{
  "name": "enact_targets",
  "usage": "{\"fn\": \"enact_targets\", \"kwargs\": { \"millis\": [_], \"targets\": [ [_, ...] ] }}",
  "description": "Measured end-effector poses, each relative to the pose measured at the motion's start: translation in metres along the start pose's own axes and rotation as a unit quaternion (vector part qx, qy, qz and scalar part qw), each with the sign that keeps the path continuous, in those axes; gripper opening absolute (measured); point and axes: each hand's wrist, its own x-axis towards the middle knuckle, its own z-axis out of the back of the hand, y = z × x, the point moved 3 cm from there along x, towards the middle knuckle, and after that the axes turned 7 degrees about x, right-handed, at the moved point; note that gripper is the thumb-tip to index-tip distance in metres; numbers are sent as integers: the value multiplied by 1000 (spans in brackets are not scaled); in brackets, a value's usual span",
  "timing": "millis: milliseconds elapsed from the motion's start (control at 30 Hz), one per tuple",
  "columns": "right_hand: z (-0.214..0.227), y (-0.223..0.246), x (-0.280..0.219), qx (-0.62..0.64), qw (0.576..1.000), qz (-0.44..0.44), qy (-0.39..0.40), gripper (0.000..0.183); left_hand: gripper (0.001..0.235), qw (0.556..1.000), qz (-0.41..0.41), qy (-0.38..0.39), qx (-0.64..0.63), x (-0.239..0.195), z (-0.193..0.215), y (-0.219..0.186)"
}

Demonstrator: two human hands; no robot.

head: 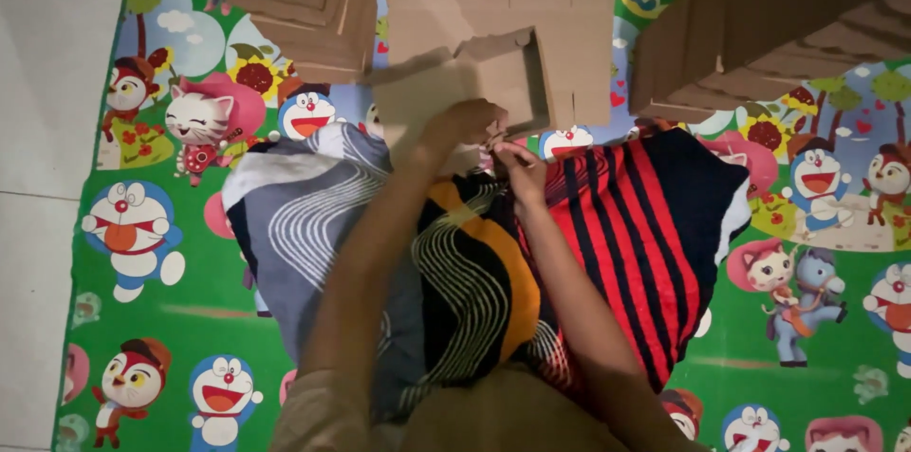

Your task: Folding flat cardboard templates into small boxes while sitting on the floor.

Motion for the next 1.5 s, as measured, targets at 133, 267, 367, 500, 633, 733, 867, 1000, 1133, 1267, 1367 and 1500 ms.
{"fn": "enact_targets", "kwargs": {
  "millis": [133,267,367,500,633,733,867,1000,1133,1267,1367,1500],
  "targets": [
    [4,-10,6,-13,1000,3,1,20,24,991,-5,135,8,39,-34,24],
    [5,-10,11,13,1000,-11,-15,22,41,998,-52,14,-15,54,-70,46],
    [10,-20,18,31,998,-35,-28,24,69,999,-19,0,-35,56,-113,69],
    [8,1,3,46,997,-53,-25,23,34,986,-13,-118,-117,-6,-91,15],
    [8,31,-12,102,994,-23,-4,29,41,965,3,-260,26,4,-125,48],
    [41,38,8,126,988,36,-77,25,22,890,-29,-418,178,8,-114,34],
    [89,65,35,87,972,165,-145,17,15,777,-107,-506,358,-14,-42,-45],
    [97,69,48,91,970,166,-152,18,32,805,-94,-448,378,-43,0,-59],
    [83,38,69,47,988,120,-85,21,10,829,63,-301,467,-32,6,-1],
    [62,36,73,-29,997,64,-37,26,22,936,62,-202,283,-35,13,-12],
    [56,23,90,-16,998,59,-13,32,17,944,129,-200,230,-8,2,-17],
    [52,20,81,-80,993,85,14,32,44,944,53,-135,296,15,-42,-49]
  ]
}}
